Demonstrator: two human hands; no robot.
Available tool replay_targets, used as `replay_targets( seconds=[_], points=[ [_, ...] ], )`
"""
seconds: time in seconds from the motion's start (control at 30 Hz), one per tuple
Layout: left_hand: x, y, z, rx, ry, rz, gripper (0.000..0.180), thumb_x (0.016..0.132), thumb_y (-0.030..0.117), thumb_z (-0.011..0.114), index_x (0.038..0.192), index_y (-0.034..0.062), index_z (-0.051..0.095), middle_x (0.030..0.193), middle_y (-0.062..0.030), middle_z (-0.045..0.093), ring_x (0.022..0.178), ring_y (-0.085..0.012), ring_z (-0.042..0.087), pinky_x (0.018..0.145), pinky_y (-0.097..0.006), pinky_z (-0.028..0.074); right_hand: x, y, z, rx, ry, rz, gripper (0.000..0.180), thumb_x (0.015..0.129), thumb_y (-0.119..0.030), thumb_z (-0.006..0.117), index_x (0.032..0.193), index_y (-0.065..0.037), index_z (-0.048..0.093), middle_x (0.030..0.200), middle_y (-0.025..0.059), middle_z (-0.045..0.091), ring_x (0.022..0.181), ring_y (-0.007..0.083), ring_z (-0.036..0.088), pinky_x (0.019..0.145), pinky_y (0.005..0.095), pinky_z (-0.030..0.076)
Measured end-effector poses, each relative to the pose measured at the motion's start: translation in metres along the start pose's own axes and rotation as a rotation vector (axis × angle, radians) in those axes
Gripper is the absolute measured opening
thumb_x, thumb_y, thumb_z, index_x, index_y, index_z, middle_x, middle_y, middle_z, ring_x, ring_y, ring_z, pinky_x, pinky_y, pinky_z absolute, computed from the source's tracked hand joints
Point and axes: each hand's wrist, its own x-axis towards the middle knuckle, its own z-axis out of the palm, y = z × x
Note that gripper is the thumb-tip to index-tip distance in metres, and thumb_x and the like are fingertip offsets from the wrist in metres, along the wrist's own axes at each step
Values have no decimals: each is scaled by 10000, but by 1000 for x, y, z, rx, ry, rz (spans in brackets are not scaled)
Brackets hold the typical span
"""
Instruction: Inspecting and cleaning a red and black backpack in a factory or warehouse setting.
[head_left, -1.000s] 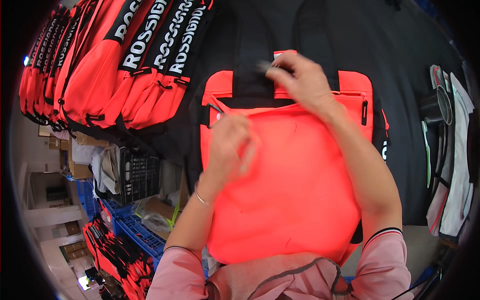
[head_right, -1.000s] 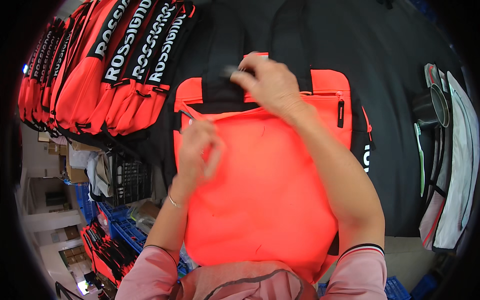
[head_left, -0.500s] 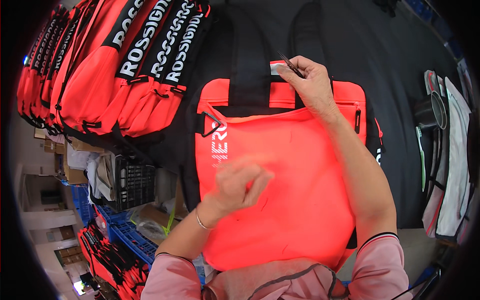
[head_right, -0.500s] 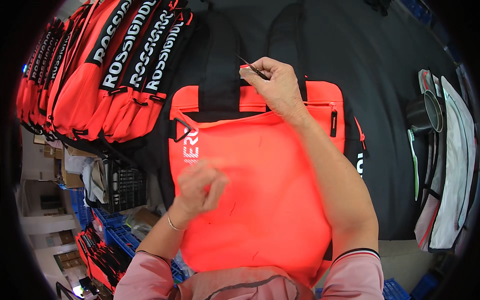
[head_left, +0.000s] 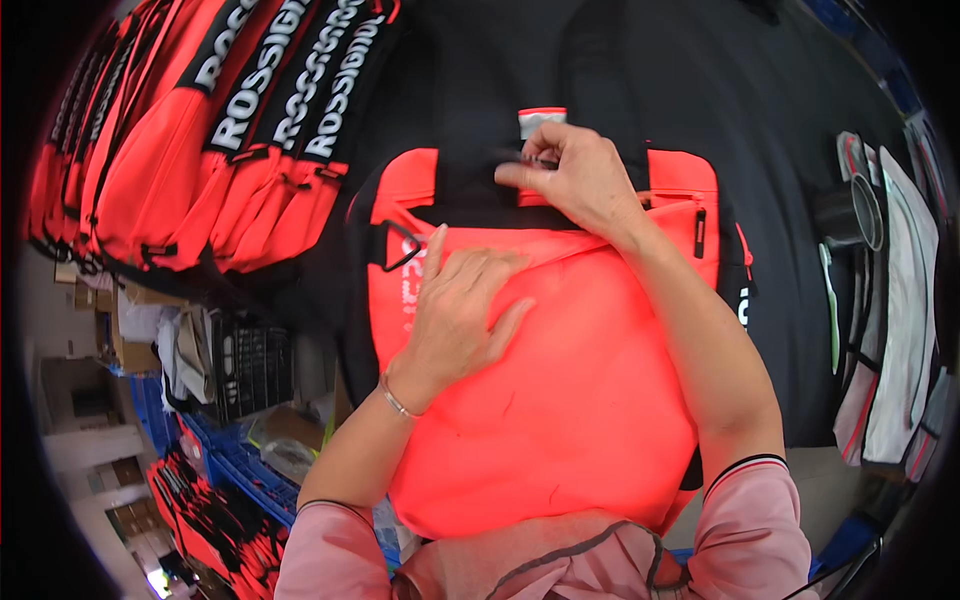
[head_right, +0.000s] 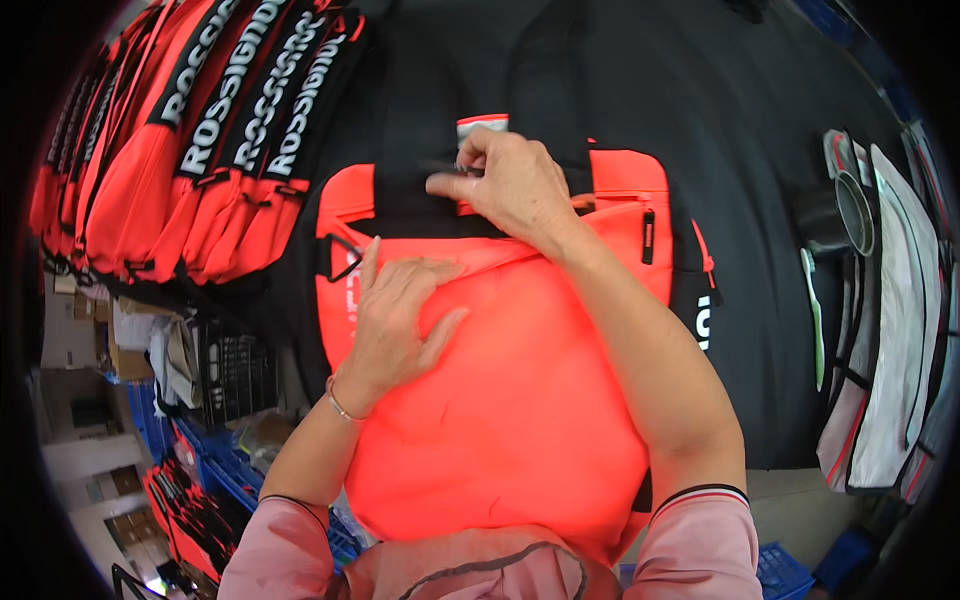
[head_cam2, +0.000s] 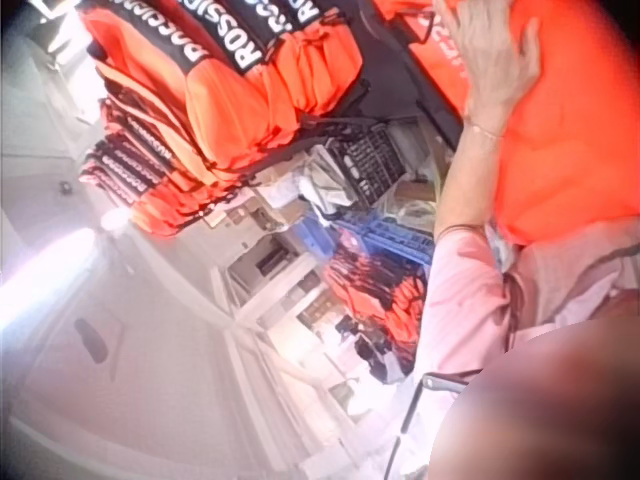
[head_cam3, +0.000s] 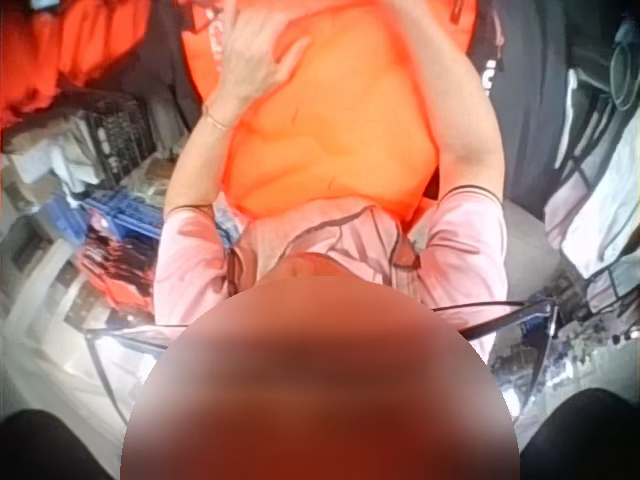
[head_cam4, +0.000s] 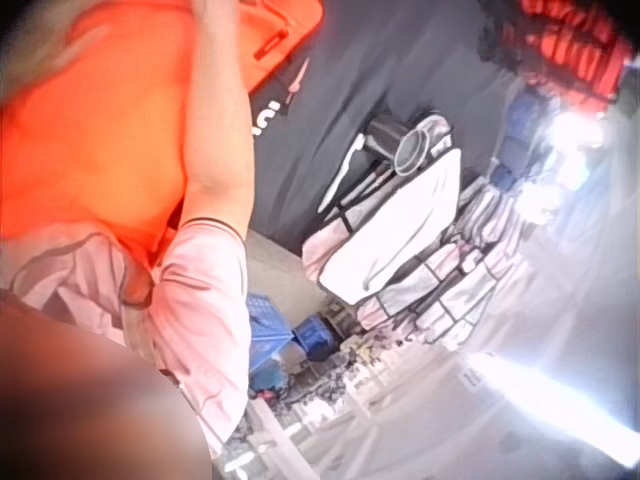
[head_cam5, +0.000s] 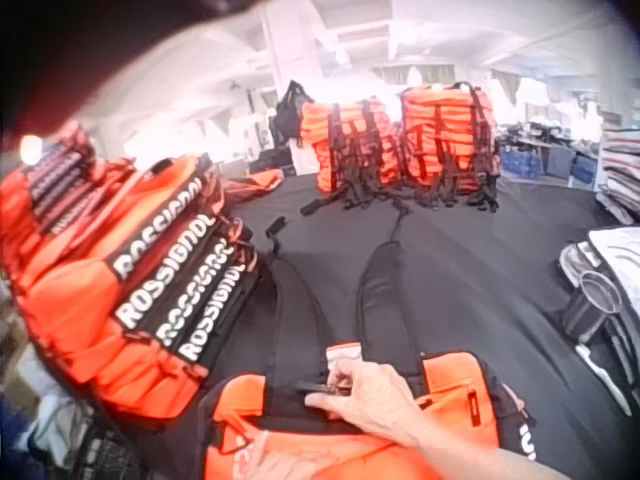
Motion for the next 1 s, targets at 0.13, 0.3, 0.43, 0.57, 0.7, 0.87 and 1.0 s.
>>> replay_targets(
  seconds=[0.13,0.3,0.43,0.57,0.7,0.87,1.0],
  points=[
    [-14,16,-2,22,17,-47,625,853,203,703,1421,90,465,1507,-182,377,1393,-331,367,1167,-582,140,-6,-2,2,-288,49,-9,441,730,-464,808,860,-62,683,742,96,692,730,269,692,654,400,527],
    [-95,71,-22,-186,-450,87,727,918,475,566,1513,125,339,1603,-213,156,1486,-354,175,1149,-634,161,4,16,0,21,80,12,297,818,-301,787,831,-26,677,634,29,610,577,98,524,563,272,410],
    [-140,60,-59,-865,-476,-168,372,924,209,629,1273,79,625,1332,-177,584,1236,-305,565,1021,-427,448,3,19,0,183,99,-61,261,883,-203,744,776,-4,613,618,-81,459,585,13,359,524,220,286],
    [-144,2,-72,-359,511,-685,311,919,77,619,1222,5,627,1083,-100,630,921,-142,615,816,-267,495,1,27,-3,374,206,-140,249,927,-171,697,761,-7,613,600,-75,443,564,9,356,510,212,274],
    [-152,-41,-52,-683,477,-809,491,876,223,710,1299,10,580,1094,-118,647,942,-215,647,830,-308,517,-12,1,1,338,457,-148,243,936,-163,689,763,-8,616,600,-71,451,560,-3,350,492,207,254],
    [-143,-41,-61,-454,232,-747,549,757,220,793,1204,-27,591,1052,-178,634,954,-327,646,828,-377,520,-62,-67,48,296,246,-256,222,905,-120,715,744,4,627,642,-69,507,576,28,386,509,214,299],
    [-148,-13,-50,-148,508,-633,346,720,132,812,959,-17,610,830,-143,565,753,-345,580,677,-401,480,-85,-116,85,55,-113,102,433,850,-292,771,618,12,569,556,-22,489,530,56,407,496,272,334]
  ],
)
